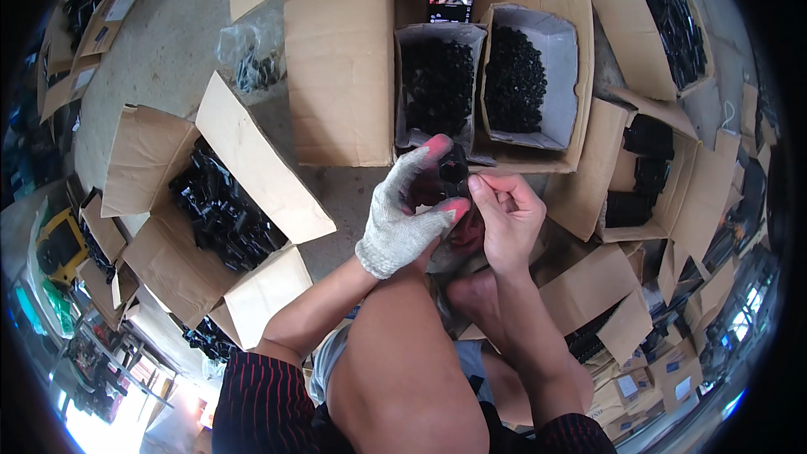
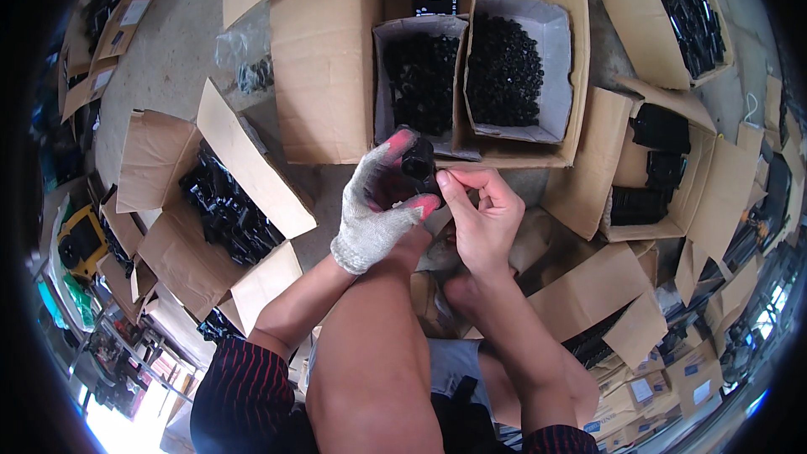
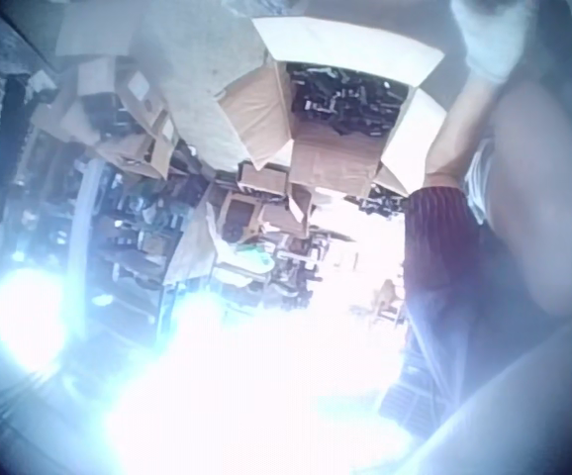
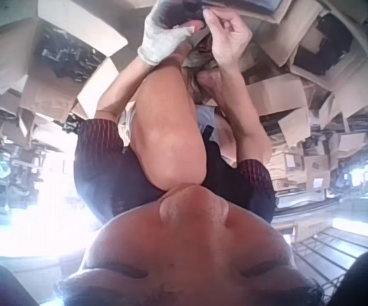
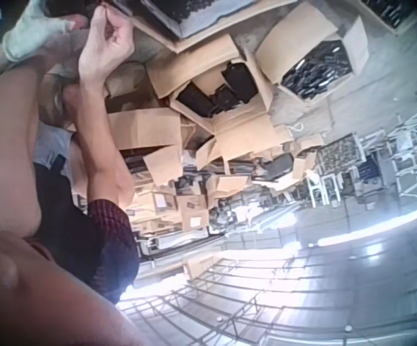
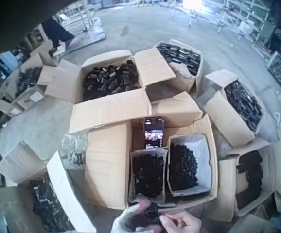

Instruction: The person assembles small metal components by inserting a pin through a hole in a black bracket and securing it with a small circular clip, handling several components one at a time while surrounded by boxes of parts.

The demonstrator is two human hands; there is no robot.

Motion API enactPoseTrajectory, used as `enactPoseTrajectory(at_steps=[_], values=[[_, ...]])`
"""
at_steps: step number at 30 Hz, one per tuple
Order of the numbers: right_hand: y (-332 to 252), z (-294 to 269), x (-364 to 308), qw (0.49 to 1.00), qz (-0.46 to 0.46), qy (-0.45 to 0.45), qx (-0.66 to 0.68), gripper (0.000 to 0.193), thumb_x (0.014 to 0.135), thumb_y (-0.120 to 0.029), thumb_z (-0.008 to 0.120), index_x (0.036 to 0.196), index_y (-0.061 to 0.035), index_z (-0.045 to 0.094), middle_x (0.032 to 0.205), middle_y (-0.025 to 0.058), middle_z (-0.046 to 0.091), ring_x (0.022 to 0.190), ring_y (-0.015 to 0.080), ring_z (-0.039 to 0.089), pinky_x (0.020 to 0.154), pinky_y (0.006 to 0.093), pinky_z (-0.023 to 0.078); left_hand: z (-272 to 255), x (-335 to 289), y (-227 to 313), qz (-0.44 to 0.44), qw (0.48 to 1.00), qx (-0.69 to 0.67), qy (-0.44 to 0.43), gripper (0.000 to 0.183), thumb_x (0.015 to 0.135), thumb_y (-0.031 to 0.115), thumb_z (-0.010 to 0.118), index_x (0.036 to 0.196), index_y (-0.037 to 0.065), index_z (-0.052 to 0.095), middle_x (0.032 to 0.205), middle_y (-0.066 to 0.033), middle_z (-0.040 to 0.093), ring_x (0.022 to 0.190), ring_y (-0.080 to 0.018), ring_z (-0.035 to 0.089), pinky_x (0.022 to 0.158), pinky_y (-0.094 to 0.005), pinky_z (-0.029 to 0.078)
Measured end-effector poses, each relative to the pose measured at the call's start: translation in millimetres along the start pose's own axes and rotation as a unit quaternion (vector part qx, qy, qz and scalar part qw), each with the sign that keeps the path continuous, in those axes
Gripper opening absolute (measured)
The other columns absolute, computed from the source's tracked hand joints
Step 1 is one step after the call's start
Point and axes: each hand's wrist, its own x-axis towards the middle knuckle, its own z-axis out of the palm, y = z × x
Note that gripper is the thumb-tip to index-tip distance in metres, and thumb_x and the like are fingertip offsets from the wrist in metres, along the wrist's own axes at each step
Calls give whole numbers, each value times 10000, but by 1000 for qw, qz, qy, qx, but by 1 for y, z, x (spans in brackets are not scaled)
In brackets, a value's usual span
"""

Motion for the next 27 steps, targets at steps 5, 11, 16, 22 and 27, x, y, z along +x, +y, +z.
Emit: enactPoseTrajectory(at_steps=[5, 11, 16, 22, 27], values=[[0, -11, 2, 998, 28, -53, 6, 109, 922, 29, 746, 1022, 47, 709, 1028, 85, 732, 895, 102, 660, 810, 240, 524, 3, 2, 3, 45, 994, 97, -6, 754, 782, -56, 825, 1472, 39, 534, 1344, -94, 650, 1088, -153, 663, 909, -312, 561], [-2, -3, 3, 987, 138, -63, 54, 288, 951, -53, 746, 1199, 48, 643, 1064, 62, 700, 921, 90, 649, 825, 256, 530, 1, 5, 30, 124, 929, 344, -52, 844, 768, -32, 814, 1530, 65, 463, 1240, -178, 671, 1076, -250, 705, 873, -370, 604], [-10, -8, 17, 968, 207, -80, 117, 269, 1024, -149, 675, 1216, 36, 641, 1091, 33, 683, 970, 60, 609, 872, 234, 494, 1, 12, 33, -110, 993, 21, -23, 627, 939, 58, 719, 1513, 0, 474, 1260, -97, 657, 1067, -141, 648, 907, -317, 569], [-4, -4, 25, 992, 101, -27, -75, 249, 1017, -212, 696, 1119, 16, 711, 965, 7, 708, 779, 53, 606, 729, 219, 492, -9, 26, 7, -157, 984, -23, -82, 385, 979, 136, 709, 1336, 12, 636, 1072, -39, 696, 950, -88, 634, 826, -263, 548], [1, -45, 108, 917, -90, 52, -385, 195, 943, -160, 726, 1075, -18, 715, 973, 125, 731, 801, 241, 688, 759, 355, 551, -12, 25, 9, -163, 981, -71, -72, 402, 973, 185, 738, 1322, 21, 624, 1127, -49, 688, 990, -123, 653, 851, -294, 569]])
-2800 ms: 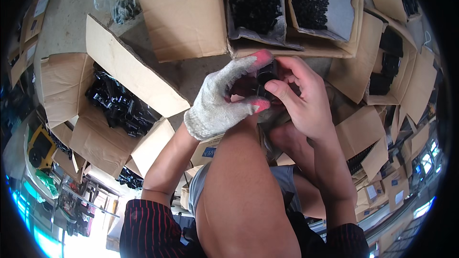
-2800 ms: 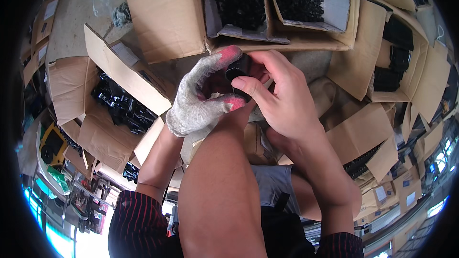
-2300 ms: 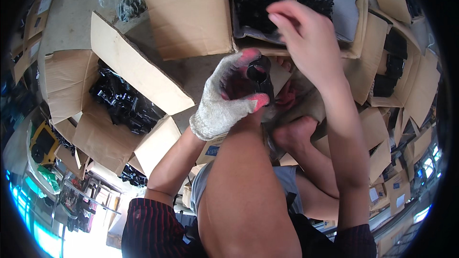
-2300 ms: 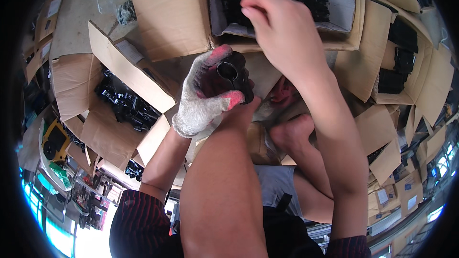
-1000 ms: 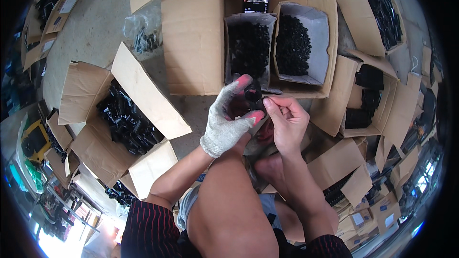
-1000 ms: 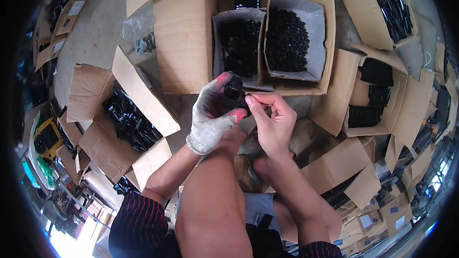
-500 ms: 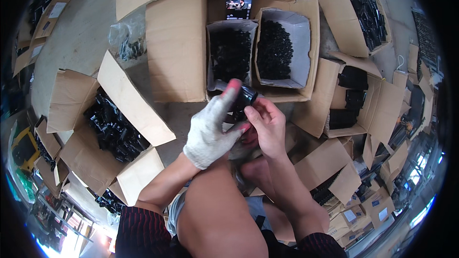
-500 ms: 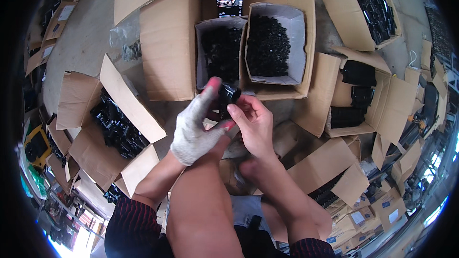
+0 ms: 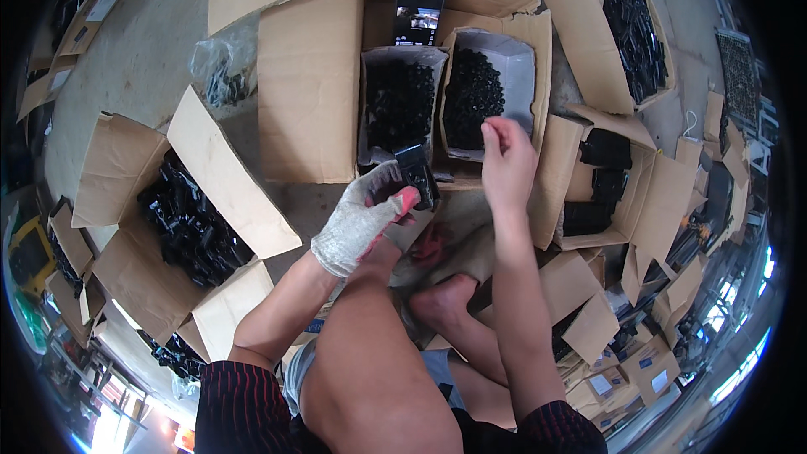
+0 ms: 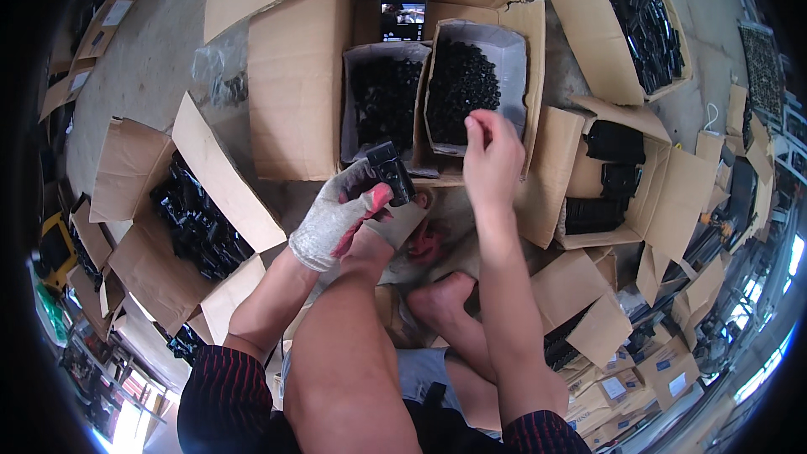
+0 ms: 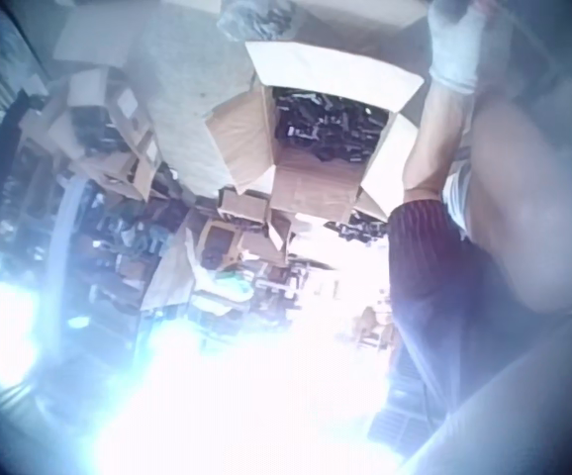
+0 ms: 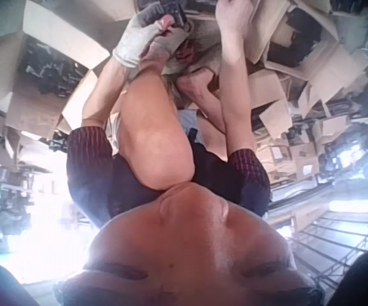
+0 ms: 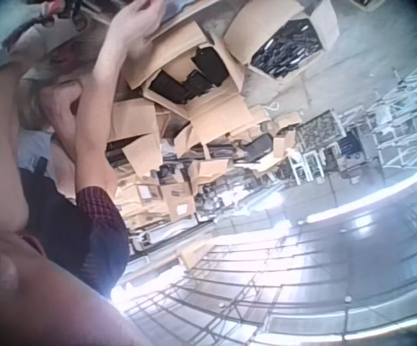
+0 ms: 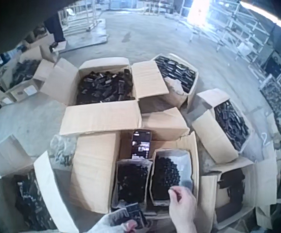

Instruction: The person assembles small metal components by inserting a pin through a hole in a black bracket and securing it with a small circular clip, handling several components one at a time while surrounded by boxes of parts.

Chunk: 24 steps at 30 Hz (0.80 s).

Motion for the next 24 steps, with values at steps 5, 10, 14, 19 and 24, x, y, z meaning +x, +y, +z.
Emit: enactPoseTrajectory(at_steps=[5, 10, 14, 19, 24], values=[[28, 16, 45, 969, -94, -143, -179, 152, 883, 5, 671, 1033, -12, 691, 953, 205, 720, 897, 387, 708, 799, 448, 559, 0, 5, -17, -4, 997, -74, -5, 462, 990, 201, 716, 1391, 33, 559, 1224, -92, 669, 1091, -202, 678, 934, -364, 593], [22, 29, 51, 956, -34, -192, -217, 153, 888, -37, 651, 1040, -40, 673, 1009, 222, 731, 997, 422, 697, 864, 499, 549, -8, 14, -21, 11, 999, -28, 14, 362, 1001, 151, 689, 1324, 24, 584, 1171, -103, 684, 1046, -205, 694, 889, -351, 601], [10, 30, 45, 938, 45, -190, -287, 163, 886, -109, 686, 1038, -50, 693, 1029, 227, 731, 1023, 428, 694, 896, 517, 542, -16, 19, -31, 38, 999, 15, 10, 312, 997, 136, 691, 1273, 21, 602, 1129, -99, 694, 999, -191, 697, 847, -340, 608], [16, 21, 47, 940, 23, -267, -210, 193, 841, -95, 745, 1020, -26, 724, 984, 210, 750, 969, 360, 730, 861, 424, 552, -14, 20, -30, 24, 1000, 3, 13, 225, 975, 146, 714, 1141, 43, 603, 1011, -23, 621, 918, -104, 593, 794, -267, 527], [18, 27, 44, 945, 39, -263, -191, 190, 842, -40, 731, 1031, -14, 729, 959, 176, 761, 935, 301, 739, 856, 387, 555, -8, 16, -22, 12, 999, 35, 33, 201, 964, 161, 731, 1077, 64, 596, 939, 30, 568, 847, -48, 538, 726, -222, 481]])
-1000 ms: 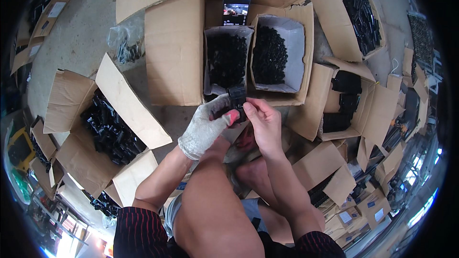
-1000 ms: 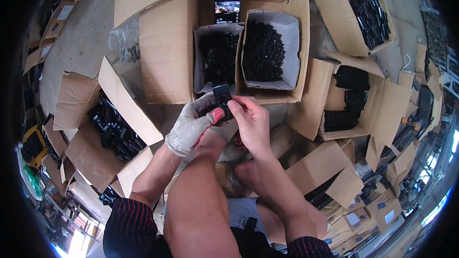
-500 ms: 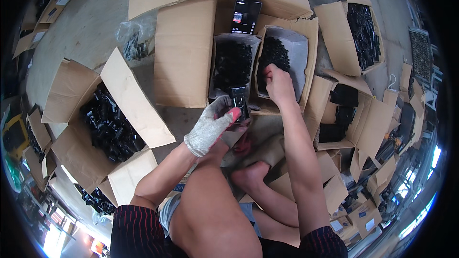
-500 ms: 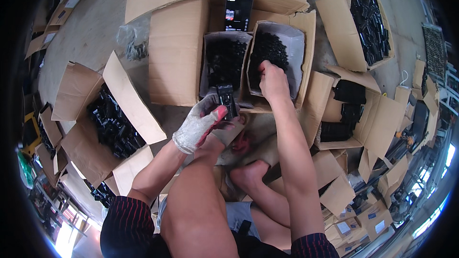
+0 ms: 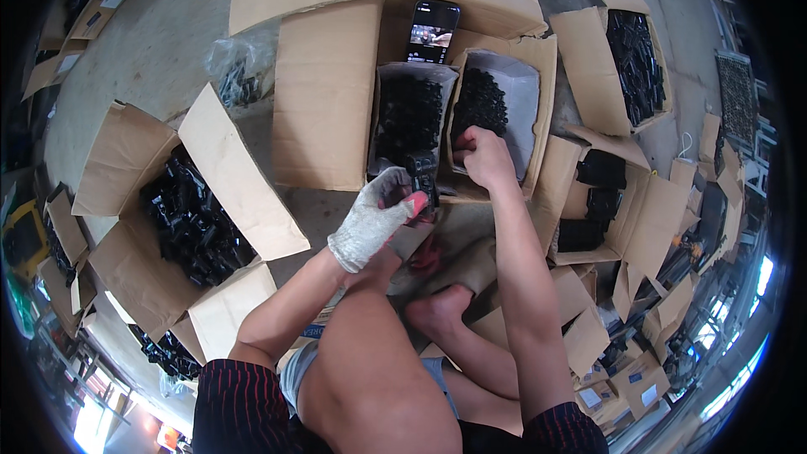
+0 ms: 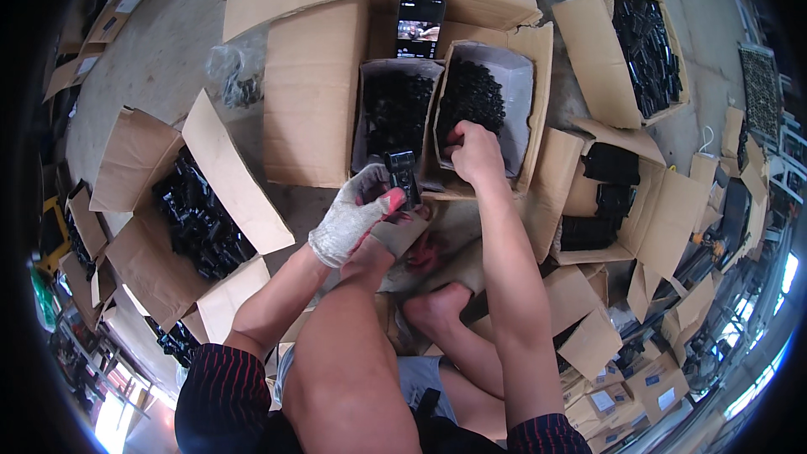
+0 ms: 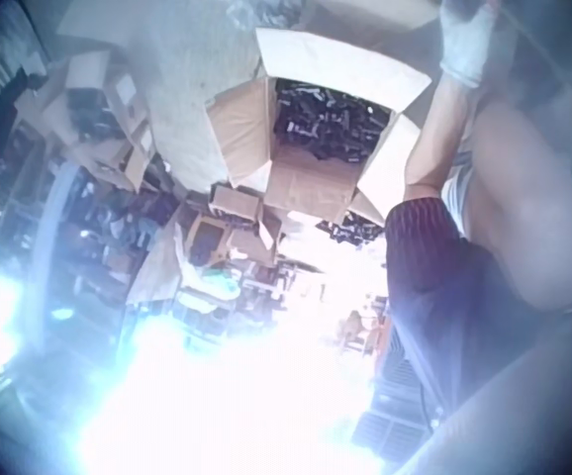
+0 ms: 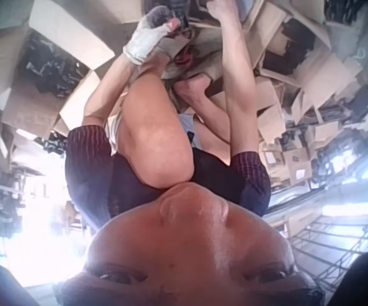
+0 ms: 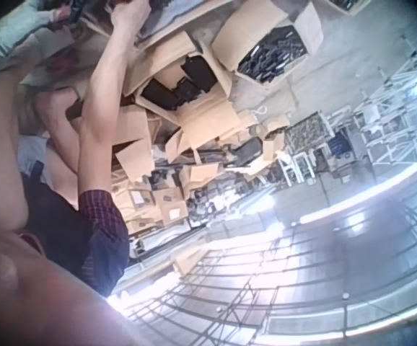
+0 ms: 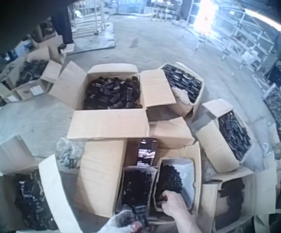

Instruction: The person assembles small metal components by inserting a pin through a hole in a black bracket and securing it with a small circular clip, handling several components one at a time while surrounded by boxes of parts.

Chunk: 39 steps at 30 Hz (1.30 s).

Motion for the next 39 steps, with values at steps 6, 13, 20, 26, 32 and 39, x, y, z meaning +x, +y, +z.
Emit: enactPoseTrajectory(at_steps=[6, 13, 20, 26, 32, 39], values=[[5, -1, -7, 995, 6, 14, 97, 187, 853, 3, 689, 1032, -7, 741, 955, 164, 767, 916, 260, 749, 846, 365, 565, 5, 0, -1, 46, 999, 2, 13, 186, 949, 130, 746, 1042, 63, 599, 912, 36, 563, 819, -40, 535, 711, -216, 479], [-2, -4, -8, 998, -28, -11, 53, 196, 869, 13, 640, 1016, -16, 766, 933, 189, 762, 904, 303, 748, 844, 382, 568, 4, -2, 4, 38, 999, 9, 1, 174, 945, 106, 744, 1015, 56, 593, 901, 31, 561, 819, -53, 549, 730, -228, 493], [-1, -5, -20, 987, -42, 100, 117, 149, 955, -52, 641, 1058, -17, 743, 923, 140, 756, 814, 250, 732, 785, 348, 572, 13, -3, 3, 45, 997, -56, 25, 190, 925, 87, 764, 1003, 58, 592, 898, 37, 558, 823, -54, 549, 729, -240, 510], [-50, -15, -97, 909, -49, 29, 414, 163, 1058, -112, 571, 1070, 11, 678, 881, 45, 699, 780, 93, 669, 725, 249, 556, 12, -4, 3, 51, 998, -21, 30, 209, 899, 62, 785, 954, 55, 584, 872, 29, 556, 807, -59, 561, 724, -254, 526], [-66, 3, -122, 936, -75, 60, 339, 102, 992, -47, 654, 1056, 16, 703, 894, 66, 712, 755, 102, 651, 701, 267, 540, 16, -4, 4, 64, 997, 30, 38, 249, 876, 74, 815, 904, 55, 569, 811, 26, 528, 756, -59, 543, 685, -242, 518], [-73, 2, -128, 944, -66, 110, 305, 146, 923, -59, 751, 1038, 14, 698, 911, 88, 736, 776, 128, 683, 731, 275, 549, 16, 0, -8, 86, 992, 54, 71, 226, 871, 66, 819, 919, 47, 599, 820, 8, 586, 768, -65, 582, 692, -248, 527]])
